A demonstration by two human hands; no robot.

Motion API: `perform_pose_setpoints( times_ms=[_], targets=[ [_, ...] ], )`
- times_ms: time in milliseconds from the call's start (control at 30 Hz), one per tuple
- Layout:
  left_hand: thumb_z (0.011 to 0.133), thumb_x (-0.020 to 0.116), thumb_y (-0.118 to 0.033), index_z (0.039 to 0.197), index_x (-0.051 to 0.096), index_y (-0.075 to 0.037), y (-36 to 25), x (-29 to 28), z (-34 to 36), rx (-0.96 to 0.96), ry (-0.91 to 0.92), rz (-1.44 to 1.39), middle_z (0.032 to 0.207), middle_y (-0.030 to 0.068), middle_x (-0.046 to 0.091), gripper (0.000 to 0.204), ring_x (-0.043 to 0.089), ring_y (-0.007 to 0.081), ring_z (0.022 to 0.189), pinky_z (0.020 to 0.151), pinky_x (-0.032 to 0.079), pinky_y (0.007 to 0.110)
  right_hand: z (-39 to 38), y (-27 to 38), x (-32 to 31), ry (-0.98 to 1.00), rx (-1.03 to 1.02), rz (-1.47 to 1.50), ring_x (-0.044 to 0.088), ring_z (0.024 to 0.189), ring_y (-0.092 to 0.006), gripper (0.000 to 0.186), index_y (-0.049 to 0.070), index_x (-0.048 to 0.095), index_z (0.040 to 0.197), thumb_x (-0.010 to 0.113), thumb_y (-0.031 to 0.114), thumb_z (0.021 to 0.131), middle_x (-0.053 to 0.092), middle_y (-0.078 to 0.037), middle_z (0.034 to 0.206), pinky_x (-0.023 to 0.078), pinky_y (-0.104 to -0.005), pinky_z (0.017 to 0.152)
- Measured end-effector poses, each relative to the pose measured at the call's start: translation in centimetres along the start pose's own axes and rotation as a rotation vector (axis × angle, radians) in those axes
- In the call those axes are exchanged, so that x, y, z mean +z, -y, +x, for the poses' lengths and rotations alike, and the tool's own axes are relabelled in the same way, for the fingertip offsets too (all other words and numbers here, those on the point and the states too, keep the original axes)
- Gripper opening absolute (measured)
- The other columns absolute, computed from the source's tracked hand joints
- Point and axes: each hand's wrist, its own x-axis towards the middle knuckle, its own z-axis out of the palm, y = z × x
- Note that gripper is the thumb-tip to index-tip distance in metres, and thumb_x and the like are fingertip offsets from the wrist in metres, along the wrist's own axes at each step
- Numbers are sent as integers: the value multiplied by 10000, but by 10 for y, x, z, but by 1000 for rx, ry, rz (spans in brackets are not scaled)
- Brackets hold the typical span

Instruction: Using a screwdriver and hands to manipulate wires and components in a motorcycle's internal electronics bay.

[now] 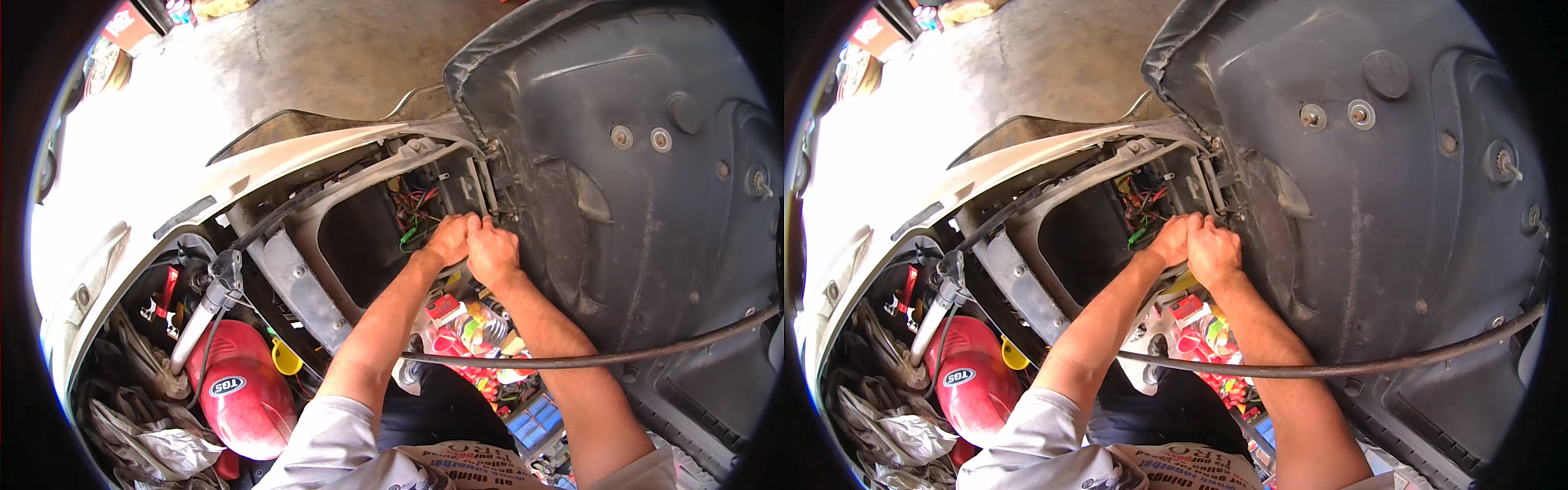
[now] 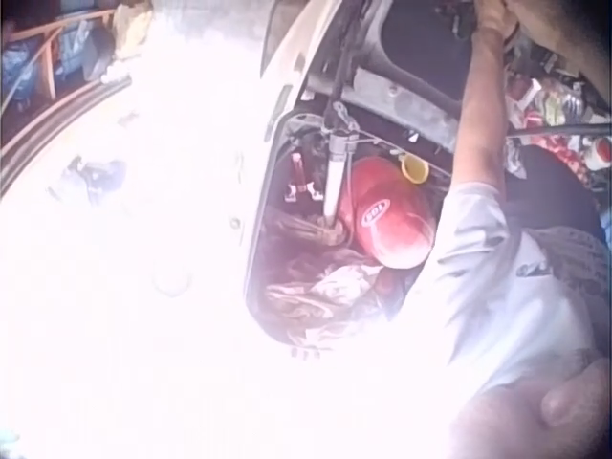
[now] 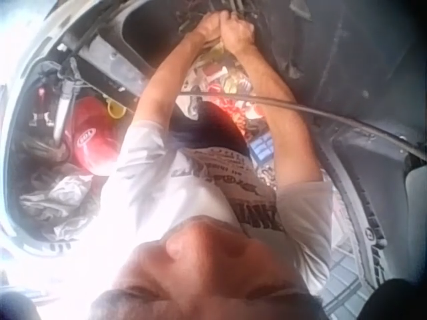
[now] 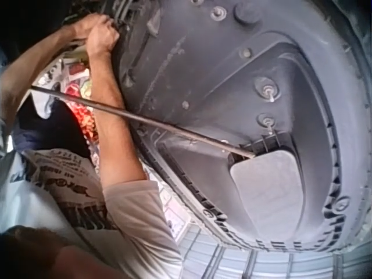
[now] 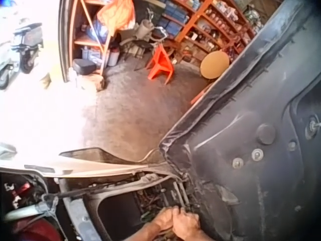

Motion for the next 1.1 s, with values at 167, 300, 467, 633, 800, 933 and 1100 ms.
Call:
perform_pose_setpoints(
  times_ms=[167,300,467,633,800,933,1100],
  targets=[
    [761,615,-226,918,576,-22,-12,-11,4,-72,72,-67,923,218,650,261,589,434,929,799,480,481,3,3,-7,50,125,72,677,816,-351,339,25,476,1048,644,126,771,639,-178,956,545,-447,704],
    [747,635,-217,959,583,-31,-3,-3,5,-50,-8,-145,942,225,654,287,588,442,938,793,489,482,2,7,-4,-5,221,191,650,807,-382,297,31,475,1034,638,149,816,630,-186,957,516,-481,717],
    [762,630,-173,978,590,-28,-6,-2,2,-42,-48,-138,941,222,654,264,594,428,946,813,484,479,-3,2,1,-53,170,177,639,860,-387,255,28,476,1036,609,109,836,594,-206,1011,509,-489,727],
    [755,632,-153,933,582,-19,-7,-2,2,-52,-63,-34,920,225,654,228,596,426,939,805,479,480,-3,-3,9,39,108,53,643,894,-400,313,40,475,1072,605,165,816,596,-200,1049,515,-497,794],
    [741,648,-172,928,573,-26,-2,4,0,-32,-100,-81,906,211,647,249,588,419,934,824,469,466,7,-3,2,110,270,299,643,926,-388,308,11,517,1067,621,169,823,641,-225,981,512,-486,805],
    [705,674,-174,1028,575,-47,-6,-6,-12,-261,-138,305,1134,155,564,361,485,341,1104,929,424,423,14,1,-7,181,388,345,653,956,-358,320,2,558,1076,624,164,808,665,-229,990,523,-460,809],
    [784,581,-224,1210,556,-60,11,-15,-27,-546,74,627,1246,128,552,458,472,313,1209,1009,373,444,3,9,-7,135,299,156,675,927,-323,337,23,555,1088,626,157,788,672,-184,991,540,-432,794]
  ],
)
